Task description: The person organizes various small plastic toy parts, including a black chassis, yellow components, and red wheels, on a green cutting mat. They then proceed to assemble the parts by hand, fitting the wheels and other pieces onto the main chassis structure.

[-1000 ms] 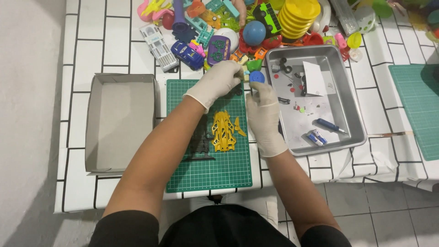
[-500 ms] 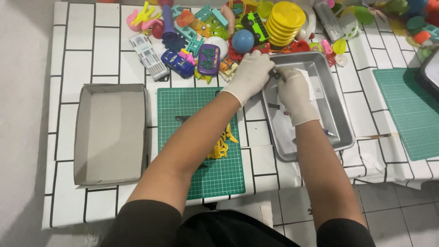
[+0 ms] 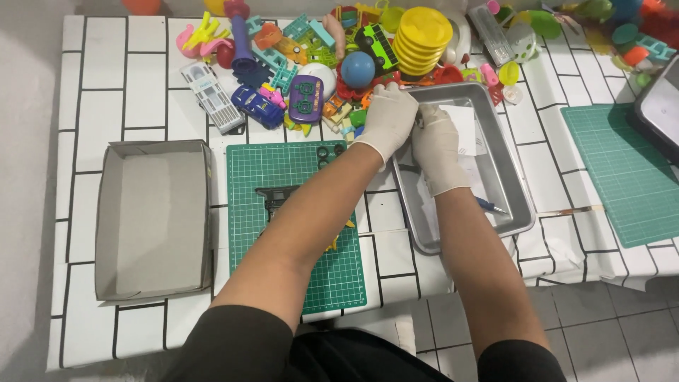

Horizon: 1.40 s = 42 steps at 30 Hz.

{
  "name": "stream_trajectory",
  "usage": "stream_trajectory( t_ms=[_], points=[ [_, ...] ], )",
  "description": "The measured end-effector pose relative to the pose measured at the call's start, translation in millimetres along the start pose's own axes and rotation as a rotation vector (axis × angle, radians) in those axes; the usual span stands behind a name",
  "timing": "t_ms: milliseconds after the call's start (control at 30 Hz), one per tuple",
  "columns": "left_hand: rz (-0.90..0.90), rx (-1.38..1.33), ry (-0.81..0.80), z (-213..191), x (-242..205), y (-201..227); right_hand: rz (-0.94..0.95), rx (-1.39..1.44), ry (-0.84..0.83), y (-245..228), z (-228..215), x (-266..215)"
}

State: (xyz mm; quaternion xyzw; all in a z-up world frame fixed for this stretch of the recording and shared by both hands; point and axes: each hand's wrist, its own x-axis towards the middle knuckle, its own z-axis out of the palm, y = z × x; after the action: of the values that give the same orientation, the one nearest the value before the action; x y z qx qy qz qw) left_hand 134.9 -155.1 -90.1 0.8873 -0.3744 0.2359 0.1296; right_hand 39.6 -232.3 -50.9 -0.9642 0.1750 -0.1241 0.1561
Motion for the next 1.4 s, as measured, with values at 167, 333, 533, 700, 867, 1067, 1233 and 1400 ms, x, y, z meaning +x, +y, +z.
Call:
stream_trajectory(
  t_ms=[167, 333, 533, 700, 867, 1067, 1233, 1400],
  points=[
    [-0.009, -0.045, 0.061, -44, -5, -6, -0.061, 0.059, 0.033, 3, -13, -3],
    [-0.031, -0.233, -0.006, -97, -27, -52, -0.143, 0.231, 0.1, -1, -29, -8],
    [-0.148, -0.512, -0.129, -173, -80, -115, -0.452, 0.462, 0.15, -64, -62, -44],
    [-0.218, -0.367, -0.279, -184, -125, -139, -0.222, 0.582, -0.13, -132, -75, -81],
    [-0.228, -0.412, -0.368, -182, -143, -141, -0.295, 0.472, -0.15, -148, -25, -87],
    [-0.173, -0.426, -0.37, -147, -152, -143, -0.412, 0.368, -0.217, -166, -8, -103],
    [-0.196, -0.517, -0.4, -158, -153, -145, -0.474, 0.241, -0.18, -167, 5, -101],
    [-0.261, -0.618, -0.46, -169, -155, -147, -0.503, 0.144, -0.096, -156, 23, -100]
  ],
)
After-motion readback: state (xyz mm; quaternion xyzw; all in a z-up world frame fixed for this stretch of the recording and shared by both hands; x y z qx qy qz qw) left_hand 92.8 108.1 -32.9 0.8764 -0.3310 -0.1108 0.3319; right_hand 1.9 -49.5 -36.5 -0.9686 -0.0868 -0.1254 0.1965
